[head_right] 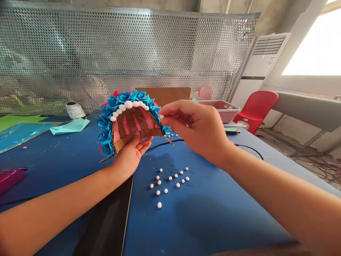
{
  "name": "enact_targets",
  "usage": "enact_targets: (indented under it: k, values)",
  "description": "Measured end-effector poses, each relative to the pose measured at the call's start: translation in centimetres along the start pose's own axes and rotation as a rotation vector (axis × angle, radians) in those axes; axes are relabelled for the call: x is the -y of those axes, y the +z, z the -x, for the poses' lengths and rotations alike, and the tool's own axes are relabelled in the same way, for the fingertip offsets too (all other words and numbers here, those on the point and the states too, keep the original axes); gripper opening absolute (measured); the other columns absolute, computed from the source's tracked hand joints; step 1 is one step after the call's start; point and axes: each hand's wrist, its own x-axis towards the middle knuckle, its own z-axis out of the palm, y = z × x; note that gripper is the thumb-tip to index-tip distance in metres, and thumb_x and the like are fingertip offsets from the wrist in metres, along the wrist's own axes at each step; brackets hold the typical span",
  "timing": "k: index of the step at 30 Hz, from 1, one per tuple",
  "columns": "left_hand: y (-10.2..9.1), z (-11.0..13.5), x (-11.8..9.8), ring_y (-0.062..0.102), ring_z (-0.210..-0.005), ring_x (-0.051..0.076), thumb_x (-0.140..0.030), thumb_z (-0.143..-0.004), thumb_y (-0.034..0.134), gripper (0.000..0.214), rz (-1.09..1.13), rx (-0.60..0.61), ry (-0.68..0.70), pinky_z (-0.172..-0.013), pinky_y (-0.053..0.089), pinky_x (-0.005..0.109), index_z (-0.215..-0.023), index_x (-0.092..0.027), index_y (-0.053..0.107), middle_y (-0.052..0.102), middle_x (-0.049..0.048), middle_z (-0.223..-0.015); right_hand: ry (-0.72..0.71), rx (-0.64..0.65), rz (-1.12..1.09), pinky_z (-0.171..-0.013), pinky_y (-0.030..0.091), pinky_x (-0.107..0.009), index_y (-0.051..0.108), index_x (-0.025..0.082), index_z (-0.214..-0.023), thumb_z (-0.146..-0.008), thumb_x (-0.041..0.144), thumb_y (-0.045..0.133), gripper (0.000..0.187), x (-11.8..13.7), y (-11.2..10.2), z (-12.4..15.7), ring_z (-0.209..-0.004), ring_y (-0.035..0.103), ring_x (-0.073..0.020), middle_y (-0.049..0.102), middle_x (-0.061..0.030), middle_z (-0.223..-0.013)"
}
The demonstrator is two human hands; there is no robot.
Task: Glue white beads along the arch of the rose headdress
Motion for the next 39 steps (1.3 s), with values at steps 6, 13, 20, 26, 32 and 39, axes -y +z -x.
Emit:
enact_targets:
  k: [6,13,20,26,32,39]
  values:
    - [-0.2,0.0,0.3,0.070,-0.083,0.017,-0.033,-0.081,0.062,0.028,-0.023,0.043,0.035,-0.089,0.050,0.035,-0.108,-0.027,0.062,0.066,0.0042,-0.117,-0.230,-0.021,0.263,-0.077,0.054,-0.033,0.067,0.027,-0.082,-0.086,0.023,0.058,0.011,-1.3,2.0,-1.0,-0.085,0.066,-0.0157,0.071,-0.0001,-0.089]
    - [-0.2,0.0,0.4,0.071,-0.081,0.019,-0.034,-0.076,0.067,0.030,-0.033,0.067,0.060,-0.085,0.051,0.036,-0.106,-0.030,0.062,0.073,0.0014,-0.100,-0.242,-0.103,0.233,-0.075,0.053,-0.034,0.067,0.025,-0.080,-0.084,0.024,0.061,0.007,-1.7,2.9,-1.1,-0.086,0.064,-0.0176,0.068,-0.0030,-0.089]
    - [0.0,-0.1,0.3,0.071,-0.080,0.020,-0.035,-0.074,0.068,0.031,-0.048,0.051,0.070,-0.087,0.050,0.037,-0.105,-0.028,0.064,0.074,0.0015,-0.093,-0.184,-0.118,0.238,-0.075,0.053,-0.036,0.065,0.026,-0.078,-0.082,0.027,0.064,0.004,-1.5,2.8,-1.1,-0.085,0.064,-0.0191,0.068,-0.0026,-0.087]
    - [-0.2,-0.2,0.6,0.071,-0.080,0.019,-0.035,-0.075,0.068,0.025,-0.053,0.073,0.089,-0.087,0.051,0.036,-0.097,-0.026,0.066,0.074,0.0016,-0.091,-0.187,-0.127,0.236,-0.073,0.052,-0.035,0.062,0.024,-0.074,-0.081,0.024,0.063,0.007,-1.3,2.6,-1.1,-0.081,0.062,-0.0178,0.066,-0.0020,-0.083]
    - [-0.5,-0.3,0.7,0.071,-0.083,0.020,-0.036,-0.075,0.068,0.017,-0.070,0.124,0.127,-0.087,0.050,0.036,-0.087,-0.025,0.067,0.074,0.0025,-0.091,-0.145,-0.116,0.275,-0.067,0.050,-0.032,0.055,0.023,-0.068,-0.079,0.026,0.065,0.016,-0.9,2.3,-1.2,-0.074,0.059,-0.0161,0.062,-0.0011,-0.078]
    - [-0.1,-0.5,0.7,0.071,-0.074,0.020,-0.035,-0.070,0.072,0.023,-0.017,0.022,0.086,-0.084,0.051,0.037,-0.090,-0.025,0.066,0.074,0.0010,-0.081,-0.197,-0.059,0.171,-0.075,0.050,-0.033,0.059,0.024,-0.077,-0.084,0.020,0.059,0.008,-0.9,2.0,-1.1,-0.081,0.061,-0.0156,0.066,-0.0013,-0.083]
